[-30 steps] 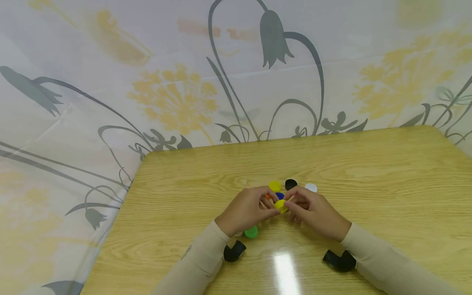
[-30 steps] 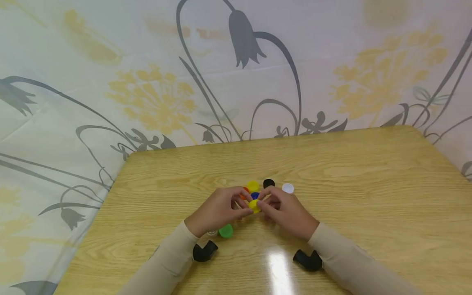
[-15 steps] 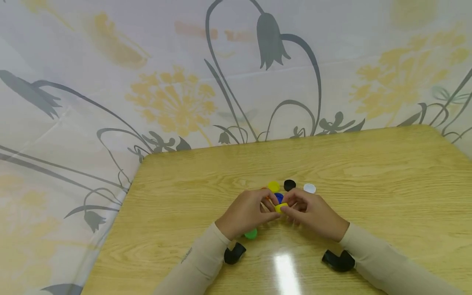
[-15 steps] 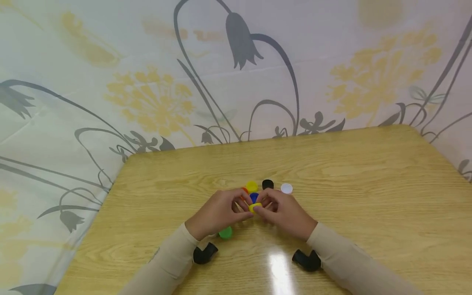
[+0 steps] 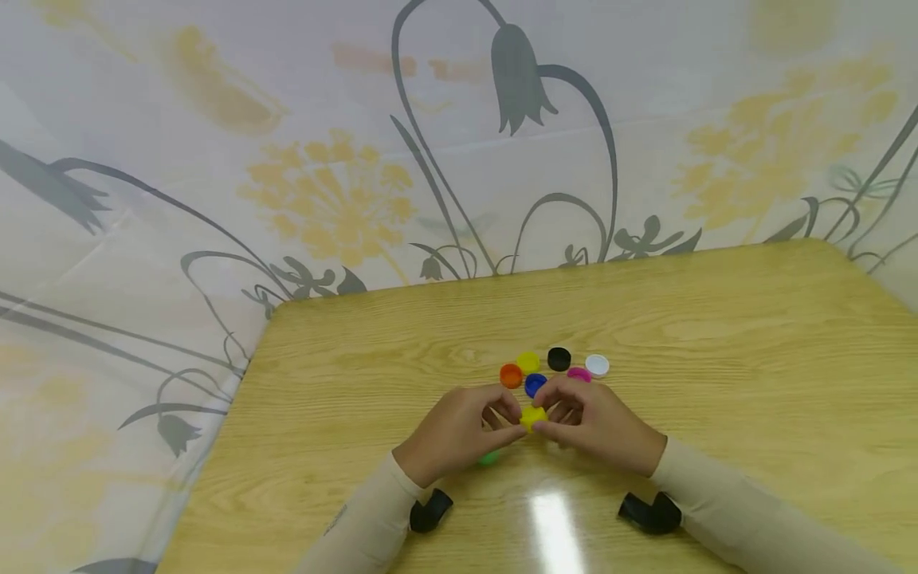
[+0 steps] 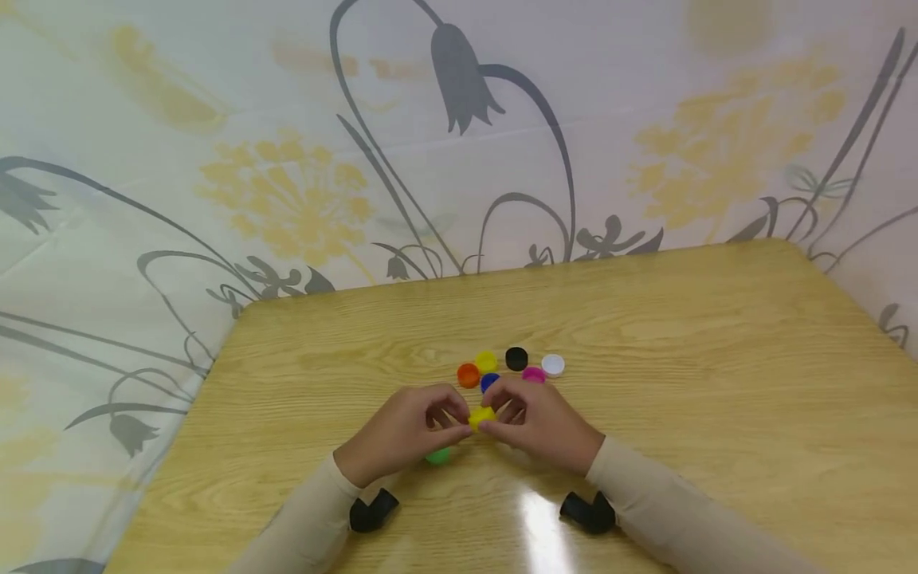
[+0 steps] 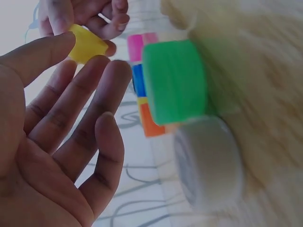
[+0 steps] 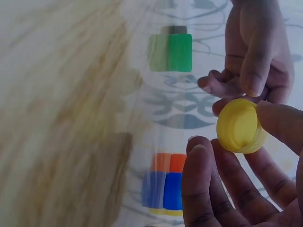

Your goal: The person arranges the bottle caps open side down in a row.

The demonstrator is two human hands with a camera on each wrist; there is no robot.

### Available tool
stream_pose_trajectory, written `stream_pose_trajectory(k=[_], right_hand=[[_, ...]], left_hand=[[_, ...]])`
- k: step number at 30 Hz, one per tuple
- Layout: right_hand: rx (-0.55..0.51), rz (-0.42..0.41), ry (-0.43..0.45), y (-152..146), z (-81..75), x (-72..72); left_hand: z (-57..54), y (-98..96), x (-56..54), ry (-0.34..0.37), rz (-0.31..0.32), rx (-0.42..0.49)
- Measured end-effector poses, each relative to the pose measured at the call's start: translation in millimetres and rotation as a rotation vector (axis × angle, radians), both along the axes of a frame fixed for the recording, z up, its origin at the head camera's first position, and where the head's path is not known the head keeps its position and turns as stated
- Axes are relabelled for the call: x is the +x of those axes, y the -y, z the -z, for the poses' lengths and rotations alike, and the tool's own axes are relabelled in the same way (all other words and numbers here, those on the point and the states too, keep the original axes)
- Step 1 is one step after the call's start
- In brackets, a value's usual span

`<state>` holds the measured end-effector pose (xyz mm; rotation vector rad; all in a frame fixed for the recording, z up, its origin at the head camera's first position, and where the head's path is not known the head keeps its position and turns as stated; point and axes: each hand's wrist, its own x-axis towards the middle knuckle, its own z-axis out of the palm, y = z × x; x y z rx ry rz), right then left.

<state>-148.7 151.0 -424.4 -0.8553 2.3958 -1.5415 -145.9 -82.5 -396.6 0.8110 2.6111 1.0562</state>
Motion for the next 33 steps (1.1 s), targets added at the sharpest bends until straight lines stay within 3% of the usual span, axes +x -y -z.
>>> stream_pose_trajectory(k=[10, 18, 33], right_hand=[[-0.019, -0.041, -0.034, 10, 2.4, 2.5], [-0.026, -0.054, -0.045, 11, 2.9, 5.8], [0.059, -0.021, -0.003, 17, 6.6, 3.8]], left_hand=[[4.3, 11.2, 2.2, -0.139, -0.010, -0.056], [2.7, 12.1, 0.8, -0.136, 0.036, -0.087], [4.3, 11.7, -0.8, -0.138, 0.025, -0.156]])
